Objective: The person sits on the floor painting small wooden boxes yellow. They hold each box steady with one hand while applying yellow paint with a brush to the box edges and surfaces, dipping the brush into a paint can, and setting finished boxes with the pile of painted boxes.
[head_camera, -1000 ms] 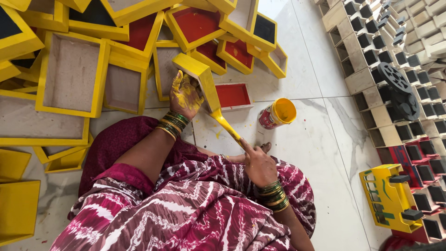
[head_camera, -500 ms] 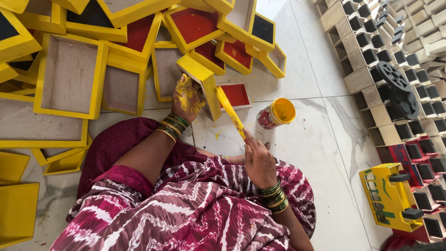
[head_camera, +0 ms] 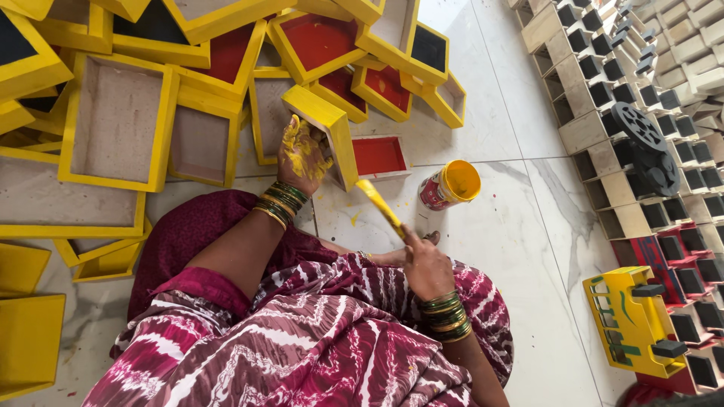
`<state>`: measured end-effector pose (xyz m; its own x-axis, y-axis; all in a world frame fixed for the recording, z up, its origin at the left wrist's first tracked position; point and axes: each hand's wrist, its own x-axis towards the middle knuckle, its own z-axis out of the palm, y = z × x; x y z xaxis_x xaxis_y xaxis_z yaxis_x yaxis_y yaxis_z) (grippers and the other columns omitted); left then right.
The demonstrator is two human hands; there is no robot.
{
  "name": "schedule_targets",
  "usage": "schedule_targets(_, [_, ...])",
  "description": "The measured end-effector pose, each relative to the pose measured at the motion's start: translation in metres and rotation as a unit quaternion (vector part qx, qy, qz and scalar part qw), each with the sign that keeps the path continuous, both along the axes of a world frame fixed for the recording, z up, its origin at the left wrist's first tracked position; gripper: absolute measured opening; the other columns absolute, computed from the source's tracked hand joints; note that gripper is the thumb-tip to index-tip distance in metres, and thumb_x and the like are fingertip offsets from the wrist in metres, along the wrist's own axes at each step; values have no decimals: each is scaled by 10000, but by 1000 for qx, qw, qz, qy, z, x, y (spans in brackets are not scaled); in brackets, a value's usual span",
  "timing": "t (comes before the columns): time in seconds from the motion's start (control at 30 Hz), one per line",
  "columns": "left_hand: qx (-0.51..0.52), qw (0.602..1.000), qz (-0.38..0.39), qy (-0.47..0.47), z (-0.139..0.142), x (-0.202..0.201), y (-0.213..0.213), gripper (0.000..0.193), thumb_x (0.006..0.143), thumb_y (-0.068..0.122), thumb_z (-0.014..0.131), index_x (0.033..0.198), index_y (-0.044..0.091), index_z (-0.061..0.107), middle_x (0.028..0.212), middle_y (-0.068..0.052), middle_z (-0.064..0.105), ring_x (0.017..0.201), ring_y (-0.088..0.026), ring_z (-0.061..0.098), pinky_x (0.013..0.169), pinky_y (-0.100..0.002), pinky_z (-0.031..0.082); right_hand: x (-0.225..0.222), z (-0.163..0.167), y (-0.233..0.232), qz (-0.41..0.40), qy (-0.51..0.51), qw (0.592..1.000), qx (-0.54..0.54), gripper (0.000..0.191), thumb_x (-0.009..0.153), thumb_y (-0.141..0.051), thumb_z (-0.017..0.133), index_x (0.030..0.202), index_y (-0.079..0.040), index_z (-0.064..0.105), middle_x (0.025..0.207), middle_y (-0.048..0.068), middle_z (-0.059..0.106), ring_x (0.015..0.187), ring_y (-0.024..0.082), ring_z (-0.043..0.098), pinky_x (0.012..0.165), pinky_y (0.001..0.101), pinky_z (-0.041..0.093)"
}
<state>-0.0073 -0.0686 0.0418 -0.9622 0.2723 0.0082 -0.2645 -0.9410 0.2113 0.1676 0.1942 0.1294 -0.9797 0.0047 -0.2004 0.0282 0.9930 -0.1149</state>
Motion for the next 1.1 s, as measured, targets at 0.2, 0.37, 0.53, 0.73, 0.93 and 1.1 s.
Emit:
schedule_targets(0.2, [-44,999,-3,-2,-33,-8,11,473,973,548,531,1277,202,636,1206,15,685,1150,-172,624,980,-384,515,5,27,-11,33,182,970,-158,553,980,-104,529,1529,-143,469,1091,212,690,959,379,705,823,474,559])
schedule_targets(0.37, [67,991,-12,116,-84,-23,27,303,1127,359,483,1343,166,571,1089,16,594,1080,-140,579,924,-331,498,7,50,-24,95,250,943,-199,535,994,-77,509,1528,-88,477,1176,240,681,1036,395,693,883,462,546])
schedule_targets(0.53, [-57,997,-7,50,-70,-18,27,413,1081,474,530,1380,189,535,1267,2,605,1199,-155,594,1031,-325,517,8,59,-29,81,197,961,-176,536,988,-95,525,1521,-132,485,1087,209,695,949,374,705,825,464,558])
schedule_targets(0.73, [-125,990,-15,66,-38,-7,23,623,1024,531,489,1535,188,388,1504,-30,468,1374,-184,471,1119,-408,392,18,74,-16,59,116,990,-62,558,947,-150,565,1495,-233,505,976,145,716,761,333,721,666,465,574])
schedule_targets(0.93, [-183,977,-13,106,-58,-15,35,710,1062,527,436,1629,142,250,1674,-32,299,1524,-146,310,1261,-351,216,18,95,-15,27,169,984,-42,557,961,-150,562,1511,-221,504,895,137,697,699,316,705,633,477,562])
schedule_targets(1.1, [-217,970,-17,107,-64,-12,40,653,1095,461,391,1623,95,276,1635,-52,337,1498,-160,342,1255,-374,283,17,104,-28,42,124,991,-24,544,962,-187,567,1498,-266,515,791,118,645,621,285,695,618,463,568])
